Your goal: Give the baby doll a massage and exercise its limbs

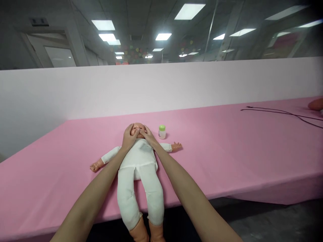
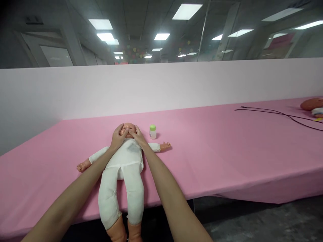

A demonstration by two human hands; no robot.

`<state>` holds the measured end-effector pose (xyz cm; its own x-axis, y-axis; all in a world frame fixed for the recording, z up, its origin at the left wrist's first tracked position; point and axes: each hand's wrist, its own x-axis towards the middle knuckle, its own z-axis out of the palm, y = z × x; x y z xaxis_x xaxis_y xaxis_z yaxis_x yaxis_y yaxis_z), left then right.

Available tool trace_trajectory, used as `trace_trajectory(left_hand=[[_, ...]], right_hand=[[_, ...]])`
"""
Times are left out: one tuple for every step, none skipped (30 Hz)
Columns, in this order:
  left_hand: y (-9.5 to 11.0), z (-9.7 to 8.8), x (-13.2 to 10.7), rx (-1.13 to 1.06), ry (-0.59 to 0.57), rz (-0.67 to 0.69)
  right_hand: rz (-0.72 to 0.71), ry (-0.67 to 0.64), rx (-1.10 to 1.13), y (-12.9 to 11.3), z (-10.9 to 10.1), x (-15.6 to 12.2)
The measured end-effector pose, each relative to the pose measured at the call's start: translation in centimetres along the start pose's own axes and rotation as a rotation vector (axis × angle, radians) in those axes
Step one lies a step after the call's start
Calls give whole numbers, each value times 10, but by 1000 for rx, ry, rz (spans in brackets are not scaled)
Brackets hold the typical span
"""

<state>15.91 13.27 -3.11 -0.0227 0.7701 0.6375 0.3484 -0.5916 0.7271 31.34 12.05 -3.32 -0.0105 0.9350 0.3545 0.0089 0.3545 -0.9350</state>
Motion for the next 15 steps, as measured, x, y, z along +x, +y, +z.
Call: trace_trajectory(left_hand=[[2,-1,-1,72,-14,27],[4,-1,-3,132,-32,44],[6,-3,-4,179,-49,48],[7,-4,-5,214,-69,44],[8,-6,-6,238,-87,35],[8,-8,-7,246,-105,19],[7,-10,-8,239,-120,-2],[5,-12,-9,219,-133,-22],[3,-14,-10,192,-143,-36],[0,-16,-12,163,-150,-45],[-4,-19,-14,138,-154,-51],[-7,-21,-16,117,-159,-57],[-10,-23,-17,99,-162,-64],[-12,-25,-19,86,-167,-77],[-13,-26,-21,77,-170,-96]], right_hand=[[-18,7,-30,-2,0,-2],[-43,10,-54,-4,0,-5],[-74,10,-71,-6,0,-8],[-108,6,-84,-8,-1,-11],[-142,-1,-96,-10,-1,-14],[-168,-10,-108,-12,-2,-17],[-183,-17,-118,-14,-3,-20],[-186,-17,-125,-15,-3,-22],[-180,-11,-129,-15,-4,-23],[-169,-1,-131,-15,-5,-23],[-159,11,-130,-14,-6,-23],[-154,22,-125,-13,-6,-23],[-154,29,-118,-12,-6,-23],[-155,30,-113,-12,-6,-23],[-154,24,-111,-11,-7,-23]])
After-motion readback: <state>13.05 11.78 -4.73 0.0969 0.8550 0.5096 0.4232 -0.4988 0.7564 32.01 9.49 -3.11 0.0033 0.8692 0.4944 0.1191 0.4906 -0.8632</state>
